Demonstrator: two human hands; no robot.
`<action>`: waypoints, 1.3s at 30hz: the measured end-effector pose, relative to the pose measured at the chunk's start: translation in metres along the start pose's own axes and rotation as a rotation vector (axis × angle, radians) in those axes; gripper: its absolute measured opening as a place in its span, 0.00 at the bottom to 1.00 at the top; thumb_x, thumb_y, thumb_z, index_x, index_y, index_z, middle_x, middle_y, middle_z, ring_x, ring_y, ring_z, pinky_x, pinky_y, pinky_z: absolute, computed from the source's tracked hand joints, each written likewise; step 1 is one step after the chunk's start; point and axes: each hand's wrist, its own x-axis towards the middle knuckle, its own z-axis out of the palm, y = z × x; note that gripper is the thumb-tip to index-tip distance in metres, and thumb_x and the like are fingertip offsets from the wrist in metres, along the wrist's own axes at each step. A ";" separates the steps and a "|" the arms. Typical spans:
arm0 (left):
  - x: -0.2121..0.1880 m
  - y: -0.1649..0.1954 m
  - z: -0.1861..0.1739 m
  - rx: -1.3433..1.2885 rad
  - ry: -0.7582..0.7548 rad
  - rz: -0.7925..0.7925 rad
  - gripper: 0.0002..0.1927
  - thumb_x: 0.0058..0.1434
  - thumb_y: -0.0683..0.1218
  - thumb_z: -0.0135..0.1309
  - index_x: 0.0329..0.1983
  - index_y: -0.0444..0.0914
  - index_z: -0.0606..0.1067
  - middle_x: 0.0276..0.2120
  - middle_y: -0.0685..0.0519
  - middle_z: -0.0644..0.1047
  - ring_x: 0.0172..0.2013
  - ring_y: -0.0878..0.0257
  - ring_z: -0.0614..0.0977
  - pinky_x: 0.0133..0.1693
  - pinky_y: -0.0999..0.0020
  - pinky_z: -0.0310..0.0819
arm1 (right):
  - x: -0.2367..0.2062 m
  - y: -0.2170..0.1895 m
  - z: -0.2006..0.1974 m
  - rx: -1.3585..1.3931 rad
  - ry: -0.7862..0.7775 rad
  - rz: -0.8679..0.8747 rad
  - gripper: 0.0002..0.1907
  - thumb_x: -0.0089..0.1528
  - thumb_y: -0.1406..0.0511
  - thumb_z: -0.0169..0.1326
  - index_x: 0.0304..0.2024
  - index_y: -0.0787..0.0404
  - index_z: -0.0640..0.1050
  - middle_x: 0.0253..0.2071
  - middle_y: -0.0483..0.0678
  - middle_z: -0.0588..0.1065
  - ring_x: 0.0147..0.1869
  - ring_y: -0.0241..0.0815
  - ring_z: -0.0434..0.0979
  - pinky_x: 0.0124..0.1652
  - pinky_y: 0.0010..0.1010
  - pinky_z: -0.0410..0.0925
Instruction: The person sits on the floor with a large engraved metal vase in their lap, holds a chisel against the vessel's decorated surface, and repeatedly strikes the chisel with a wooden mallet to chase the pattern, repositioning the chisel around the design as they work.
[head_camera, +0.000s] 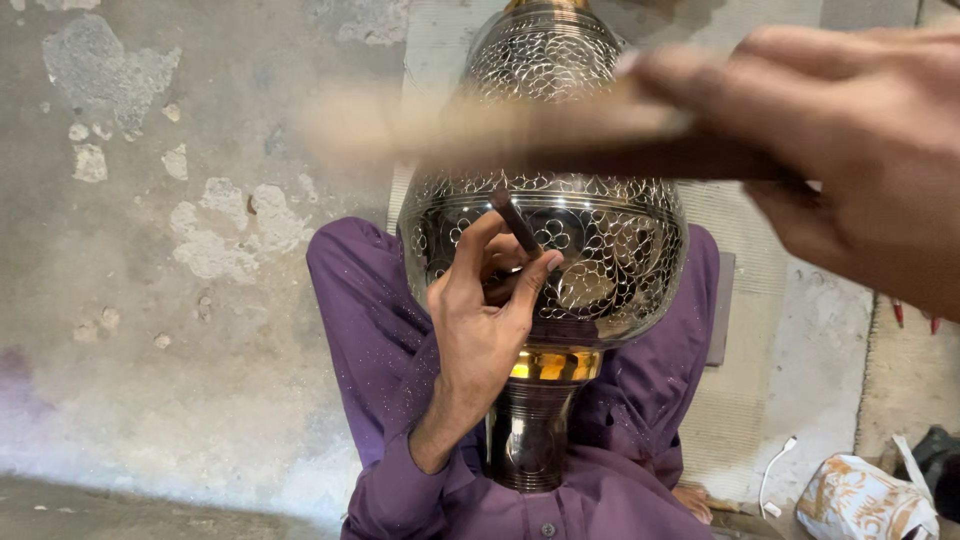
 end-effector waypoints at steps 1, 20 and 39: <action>0.001 0.001 0.000 0.038 0.008 -0.006 0.22 0.64 0.44 0.66 0.57 0.41 0.71 0.34 0.54 0.83 0.34 0.68 0.88 0.35 0.73 0.90 | 0.000 0.000 0.001 -0.030 -0.022 -0.019 0.39 0.52 0.72 0.62 0.69 0.56 0.74 0.41 0.52 0.81 0.40 0.48 0.84 0.43 0.40 0.77; 0.019 0.006 -0.014 -0.025 -0.278 0.037 0.24 0.66 0.40 0.61 0.64 0.44 0.72 0.40 0.51 0.86 0.42 0.63 0.90 0.43 0.69 0.89 | -0.039 0.009 0.036 0.092 -0.015 0.287 0.34 0.60 0.70 0.60 0.70 0.60 0.70 0.37 0.54 0.79 0.36 0.48 0.84 0.41 0.39 0.78; 0.024 0.000 -0.015 0.055 -0.343 0.100 0.23 0.65 0.42 0.62 0.63 0.46 0.73 0.41 0.51 0.86 0.43 0.62 0.90 0.44 0.67 0.91 | -0.073 0.005 0.057 0.200 0.120 0.358 0.26 0.56 0.73 0.62 0.58 0.64 0.74 0.40 0.56 0.81 0.41 0.50 0.84 0.40 0.38 0.78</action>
